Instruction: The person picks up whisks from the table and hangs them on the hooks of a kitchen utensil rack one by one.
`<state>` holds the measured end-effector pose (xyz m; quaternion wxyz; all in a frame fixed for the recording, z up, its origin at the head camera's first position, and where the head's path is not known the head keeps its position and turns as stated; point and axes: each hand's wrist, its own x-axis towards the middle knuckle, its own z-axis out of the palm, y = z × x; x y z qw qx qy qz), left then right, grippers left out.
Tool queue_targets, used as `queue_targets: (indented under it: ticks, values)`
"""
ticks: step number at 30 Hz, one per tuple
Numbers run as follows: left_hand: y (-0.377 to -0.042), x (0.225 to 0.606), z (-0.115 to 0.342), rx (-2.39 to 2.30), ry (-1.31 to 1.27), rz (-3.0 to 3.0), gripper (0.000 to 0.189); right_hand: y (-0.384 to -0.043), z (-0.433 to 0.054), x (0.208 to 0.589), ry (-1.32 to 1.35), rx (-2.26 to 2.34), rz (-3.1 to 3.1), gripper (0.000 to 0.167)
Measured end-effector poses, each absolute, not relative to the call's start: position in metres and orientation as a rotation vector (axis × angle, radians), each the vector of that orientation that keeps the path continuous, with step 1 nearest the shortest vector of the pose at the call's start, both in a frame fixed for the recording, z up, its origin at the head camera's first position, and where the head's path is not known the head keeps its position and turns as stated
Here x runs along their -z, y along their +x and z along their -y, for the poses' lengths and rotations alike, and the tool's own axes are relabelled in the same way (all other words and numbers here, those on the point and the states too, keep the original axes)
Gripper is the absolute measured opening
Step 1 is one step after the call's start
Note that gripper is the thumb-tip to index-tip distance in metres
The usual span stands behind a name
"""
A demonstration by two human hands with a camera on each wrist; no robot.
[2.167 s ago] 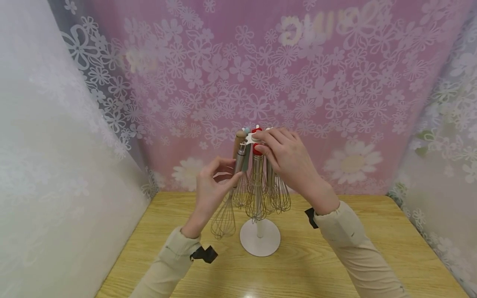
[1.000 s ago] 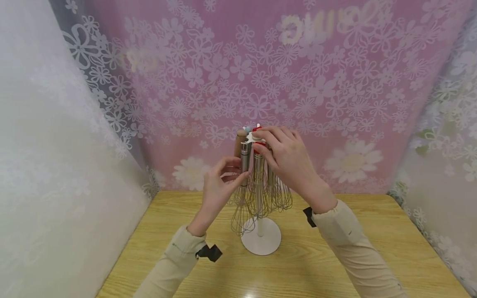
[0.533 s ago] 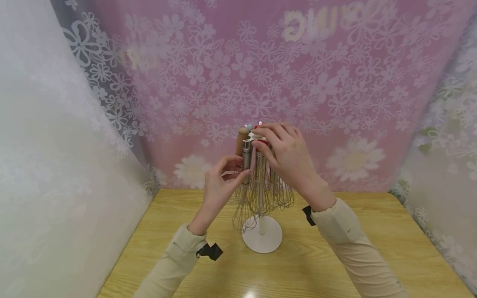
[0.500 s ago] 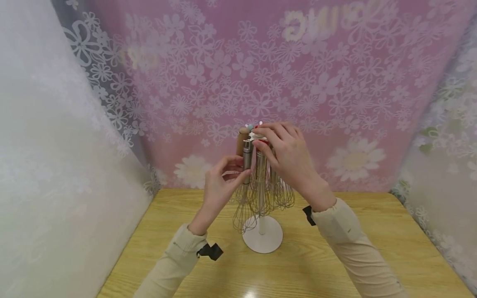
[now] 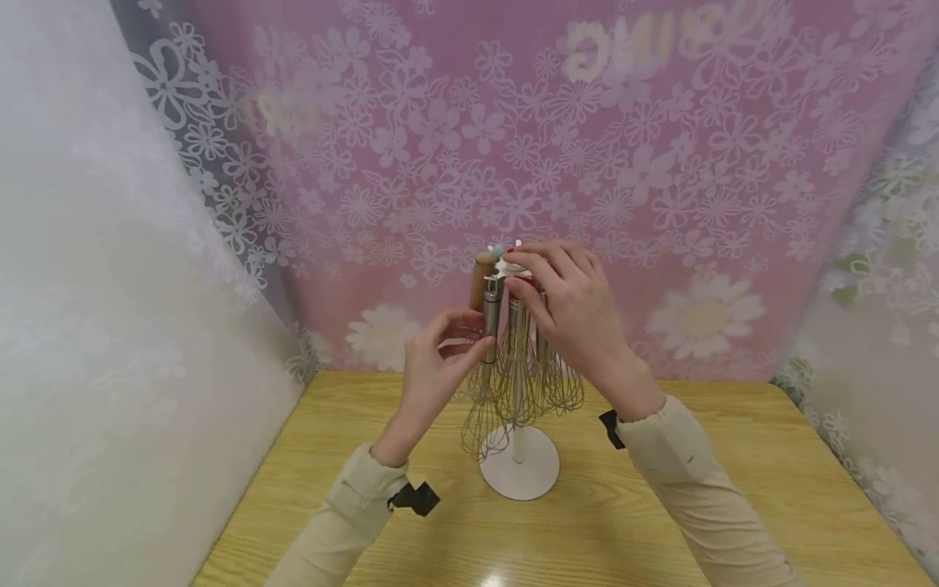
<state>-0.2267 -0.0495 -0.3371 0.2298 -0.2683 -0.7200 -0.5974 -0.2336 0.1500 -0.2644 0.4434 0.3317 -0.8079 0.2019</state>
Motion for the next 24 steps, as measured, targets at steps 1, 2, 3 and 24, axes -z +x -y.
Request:
queue_targets:
  ticks: [1,2,3,24]
  values:
    - [-0.226,0.337,0.050,1.641,-0.736,1.979,0.031,-0.233,-0.150,0.264,0.822,-0.500,1.996,0.047]
    - [-0.226,0.337,0.050,1.639,-0.734,1.977,0.031,-0.233,-0.150,0.264,0.821,-0.503,1.985,0.051]
    - [-0.225,0.337,0.051,1.639,-0.732,1.975,0.031,-0.233,-0.151,0.263,0.818,-0.503,1.974,0.052]
    - [-0.228,0.360,0.086,1.455,-0.674,1.932,0.023,-0.219,-0.171,0.278,0.636,-0.666,1.832,0.063]
